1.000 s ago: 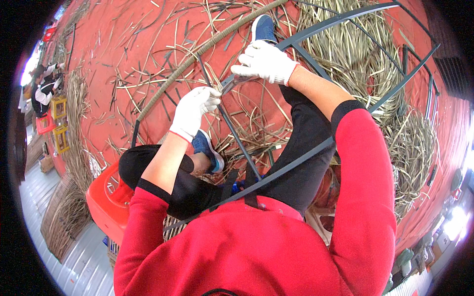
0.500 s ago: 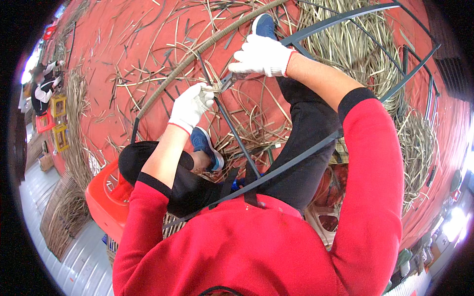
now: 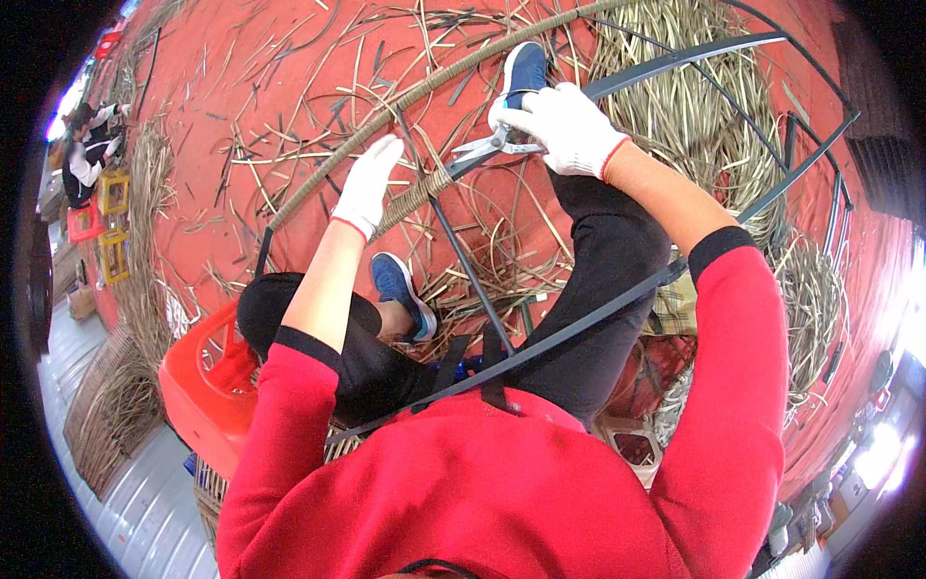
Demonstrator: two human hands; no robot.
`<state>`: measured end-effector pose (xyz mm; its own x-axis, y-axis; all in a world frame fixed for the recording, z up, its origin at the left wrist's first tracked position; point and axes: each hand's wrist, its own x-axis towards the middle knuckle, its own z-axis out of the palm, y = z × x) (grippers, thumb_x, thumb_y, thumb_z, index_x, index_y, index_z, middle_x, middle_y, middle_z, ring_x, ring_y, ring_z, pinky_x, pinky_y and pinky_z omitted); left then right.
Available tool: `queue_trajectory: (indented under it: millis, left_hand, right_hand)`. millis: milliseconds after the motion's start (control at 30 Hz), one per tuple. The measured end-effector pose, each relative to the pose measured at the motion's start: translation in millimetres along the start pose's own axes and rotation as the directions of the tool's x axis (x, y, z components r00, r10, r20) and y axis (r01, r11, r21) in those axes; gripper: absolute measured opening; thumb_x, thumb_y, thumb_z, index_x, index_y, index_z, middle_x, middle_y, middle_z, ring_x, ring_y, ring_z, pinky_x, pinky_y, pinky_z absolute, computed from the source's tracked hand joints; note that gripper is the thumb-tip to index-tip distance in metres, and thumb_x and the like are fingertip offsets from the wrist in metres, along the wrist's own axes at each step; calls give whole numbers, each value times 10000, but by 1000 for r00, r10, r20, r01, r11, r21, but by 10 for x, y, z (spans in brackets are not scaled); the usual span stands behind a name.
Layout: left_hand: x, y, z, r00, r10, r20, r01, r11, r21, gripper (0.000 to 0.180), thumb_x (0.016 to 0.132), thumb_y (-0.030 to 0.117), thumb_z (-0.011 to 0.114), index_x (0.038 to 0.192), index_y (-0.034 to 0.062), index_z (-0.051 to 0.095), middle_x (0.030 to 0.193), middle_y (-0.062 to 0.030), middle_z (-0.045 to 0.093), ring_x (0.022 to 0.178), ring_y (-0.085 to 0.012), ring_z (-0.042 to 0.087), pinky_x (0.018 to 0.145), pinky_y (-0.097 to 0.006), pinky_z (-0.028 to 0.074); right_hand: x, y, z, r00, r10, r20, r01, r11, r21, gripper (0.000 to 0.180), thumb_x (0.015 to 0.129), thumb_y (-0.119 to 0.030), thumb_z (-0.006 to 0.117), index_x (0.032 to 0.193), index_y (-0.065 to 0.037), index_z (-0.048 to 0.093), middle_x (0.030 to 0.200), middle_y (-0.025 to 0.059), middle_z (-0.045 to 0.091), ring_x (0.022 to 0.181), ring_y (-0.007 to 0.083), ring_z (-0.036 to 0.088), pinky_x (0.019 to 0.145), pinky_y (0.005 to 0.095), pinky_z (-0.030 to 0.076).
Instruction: The person sits on the floor and weaves dried plant strips into a black metal frame. They repeatedly thread the strips through the frame bars, pull them tight, and use a hammer to tap and secure the weave.
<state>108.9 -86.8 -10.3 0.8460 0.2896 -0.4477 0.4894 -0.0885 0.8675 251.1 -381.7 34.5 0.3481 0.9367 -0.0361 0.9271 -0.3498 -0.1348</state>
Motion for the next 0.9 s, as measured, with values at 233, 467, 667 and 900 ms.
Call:
queue_trajectory:
  millis: [233,467,667,900]
  left_hand:
    - [90,-50,341,991,7,135,19,981,-193,284,967,285,644,1014,18,729,938,-30,692,856,-128,621,784,-282,484]
    - [10,-121,326,992,82,95,-37,911,-410,205,970,184,616,1009,5,709,941,-69,717,904,-142,650,840,-289,494]
    - [5,-143,342,997,39,74,5,852,-524,157,935,117,620,951,-11,710,872,-73,701,851,-154,641,807,-301,500]
    - [5,-194,353,997,66,49,-27,824,-566,148,930,103,604,929,-10,699,846,-76,694,832,-159,646,789,-309,506]
  right_hand:
    - [161,-115,-134,969,89,232,-91,996,-1,593,779,-174,669,1359,-200,551,1016,109,628,967,292,613,820,425,447]
    - [415,-137,-121,972,-31,231,14,997,72,619,783,-140,658,1389,-201,546,1015,135,620,939,315,619,787,436,492]
    - [486,-57,0,964,-114,239,99,992,76,626,820,-169,667,1424,-255,524,995,125,613,936,327,617,798,441,506]
    - [502,60,83,950,-191,245,171,980,101,608,875,-199,643,1455,-313,500,950,96,600,910,323,627,766,435,520]
